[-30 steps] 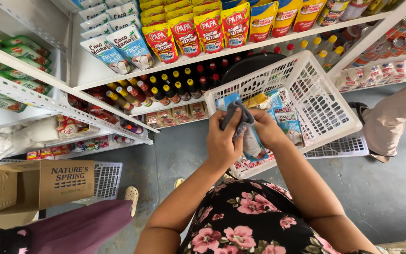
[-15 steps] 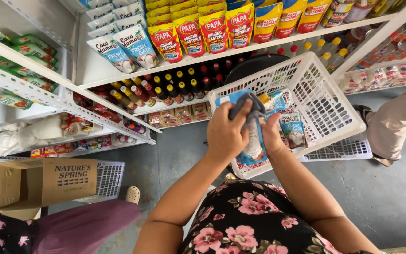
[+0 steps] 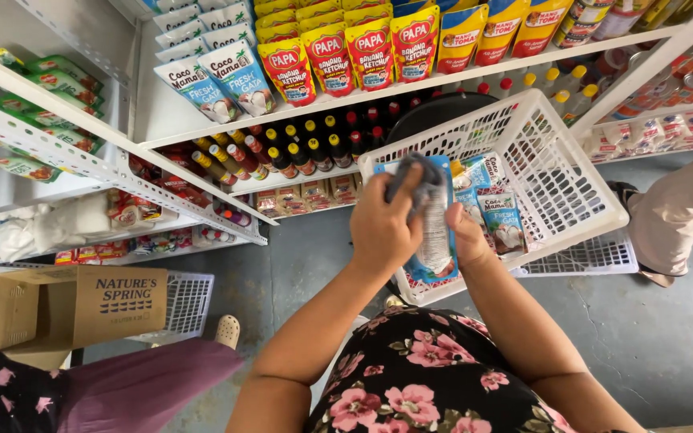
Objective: Cleaning and organizing grocery items on store shelves using a cloth.
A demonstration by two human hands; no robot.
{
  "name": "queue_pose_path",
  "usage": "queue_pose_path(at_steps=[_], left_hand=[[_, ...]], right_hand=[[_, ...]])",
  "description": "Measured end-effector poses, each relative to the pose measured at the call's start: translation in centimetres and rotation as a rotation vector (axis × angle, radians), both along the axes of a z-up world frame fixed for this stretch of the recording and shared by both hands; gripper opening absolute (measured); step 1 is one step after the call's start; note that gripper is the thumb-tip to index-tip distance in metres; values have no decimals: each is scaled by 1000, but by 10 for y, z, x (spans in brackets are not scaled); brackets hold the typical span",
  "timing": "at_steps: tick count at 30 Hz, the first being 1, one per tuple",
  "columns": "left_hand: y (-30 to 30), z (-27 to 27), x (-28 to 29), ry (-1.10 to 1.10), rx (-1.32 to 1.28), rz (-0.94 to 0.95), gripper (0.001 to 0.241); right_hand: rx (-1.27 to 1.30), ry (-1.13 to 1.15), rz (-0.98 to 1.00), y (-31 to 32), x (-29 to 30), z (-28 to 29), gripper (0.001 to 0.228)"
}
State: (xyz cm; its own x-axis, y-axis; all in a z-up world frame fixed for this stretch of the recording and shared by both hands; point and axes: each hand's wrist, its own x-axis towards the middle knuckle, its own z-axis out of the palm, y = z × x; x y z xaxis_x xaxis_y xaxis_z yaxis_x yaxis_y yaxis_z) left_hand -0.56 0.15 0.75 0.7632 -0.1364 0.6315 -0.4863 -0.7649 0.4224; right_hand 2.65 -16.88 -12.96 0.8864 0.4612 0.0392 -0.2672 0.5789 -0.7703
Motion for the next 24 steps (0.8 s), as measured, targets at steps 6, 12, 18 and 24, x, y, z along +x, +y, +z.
queue_pose_path(at_steps=[6,12,18,24], left_hand=[[2,2,1,32,-74,189,46],[30,-24,10,275,-304,248,36],[43,-4,10,245,-425,173,32],[38,21,2,96,-254,122,37]], right_hand=[[165,149,19,6,-6,10,94],[290,145,3,4,-5,20,91],[356,238,-17,14,-3,41,92],[411,180,125,21,-5,55,94]])
